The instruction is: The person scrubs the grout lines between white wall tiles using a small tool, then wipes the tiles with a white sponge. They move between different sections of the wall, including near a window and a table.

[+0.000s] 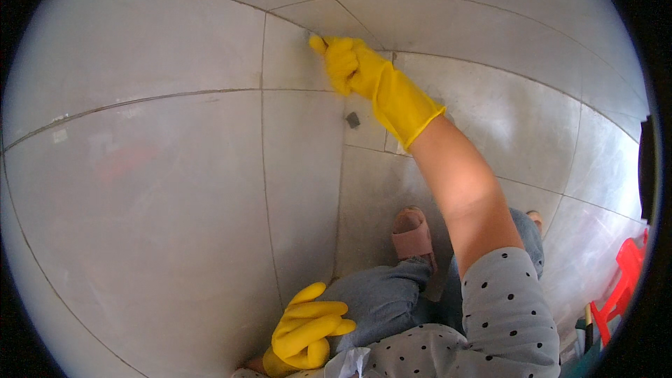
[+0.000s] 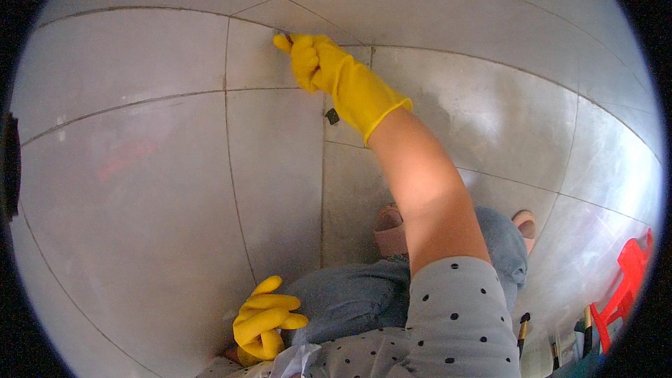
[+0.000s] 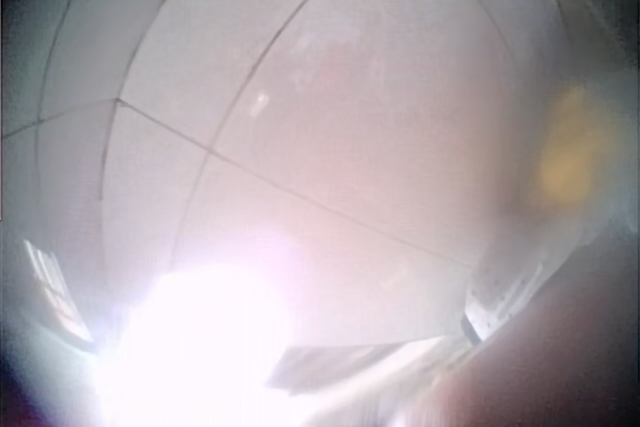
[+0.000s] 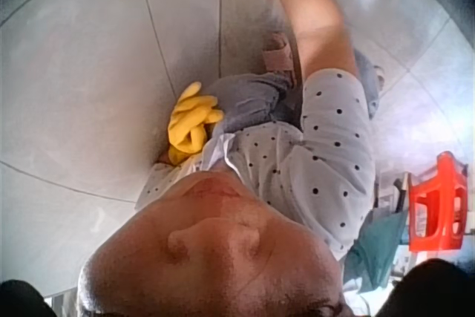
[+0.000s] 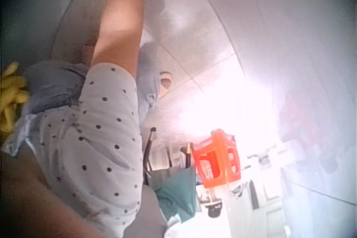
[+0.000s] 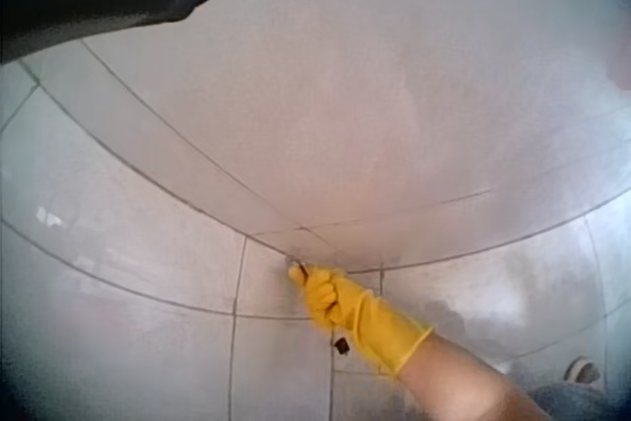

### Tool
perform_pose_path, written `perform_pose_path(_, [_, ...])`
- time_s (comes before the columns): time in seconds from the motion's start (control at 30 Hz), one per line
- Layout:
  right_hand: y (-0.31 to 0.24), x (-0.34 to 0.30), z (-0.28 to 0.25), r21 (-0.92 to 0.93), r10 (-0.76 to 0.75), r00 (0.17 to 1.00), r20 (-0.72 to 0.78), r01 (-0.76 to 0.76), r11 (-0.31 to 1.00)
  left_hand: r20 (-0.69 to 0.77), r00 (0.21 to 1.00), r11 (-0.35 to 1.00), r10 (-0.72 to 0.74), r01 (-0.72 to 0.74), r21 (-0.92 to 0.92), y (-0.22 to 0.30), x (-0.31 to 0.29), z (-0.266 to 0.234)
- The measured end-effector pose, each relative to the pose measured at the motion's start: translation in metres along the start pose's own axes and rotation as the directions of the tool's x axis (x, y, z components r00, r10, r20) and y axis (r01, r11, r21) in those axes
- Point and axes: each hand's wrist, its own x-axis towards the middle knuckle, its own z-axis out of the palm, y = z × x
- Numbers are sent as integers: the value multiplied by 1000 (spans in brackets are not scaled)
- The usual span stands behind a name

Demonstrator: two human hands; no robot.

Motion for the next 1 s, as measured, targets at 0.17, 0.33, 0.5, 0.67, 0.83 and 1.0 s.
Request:
perform_pose_path(0.17, [-1, -8, 5, -50, 57, 998, -20, -58, 997, -21, 1000, 999, -8, 7, -39, 0, 0, 3])
perform_pose_path(0.33, [31, -5, 41, -204, -18, 990, 141, 47, 978, -93, 995, 998, 21, -26, -53, 0, -1, 7])
perform_pose_path(0.5, [50, 9, 58, -32, -64, 991, 117, 68, 997, -39, 998, 997, 39, -42, -71, -3, 4, 4])
perform_pose_path(0.67, [53, -2, 72, 63, -54, 993, 106, 48, 997, -20, 997, 996, 76, -77, -54, -7, 5, 2])
perform_pose_path(0.83, [54, -2, 69, 34, 48, 996, 80, -51, 998, -108, 986, 990, 127, -133, -53, -15, -1, 9])
perform_pose_path(1.0, [34, 2, 59, 65, 123, 979, 162, -135, 989, -87, 991, 992, 103, -108, -66, -8, 5, 10])
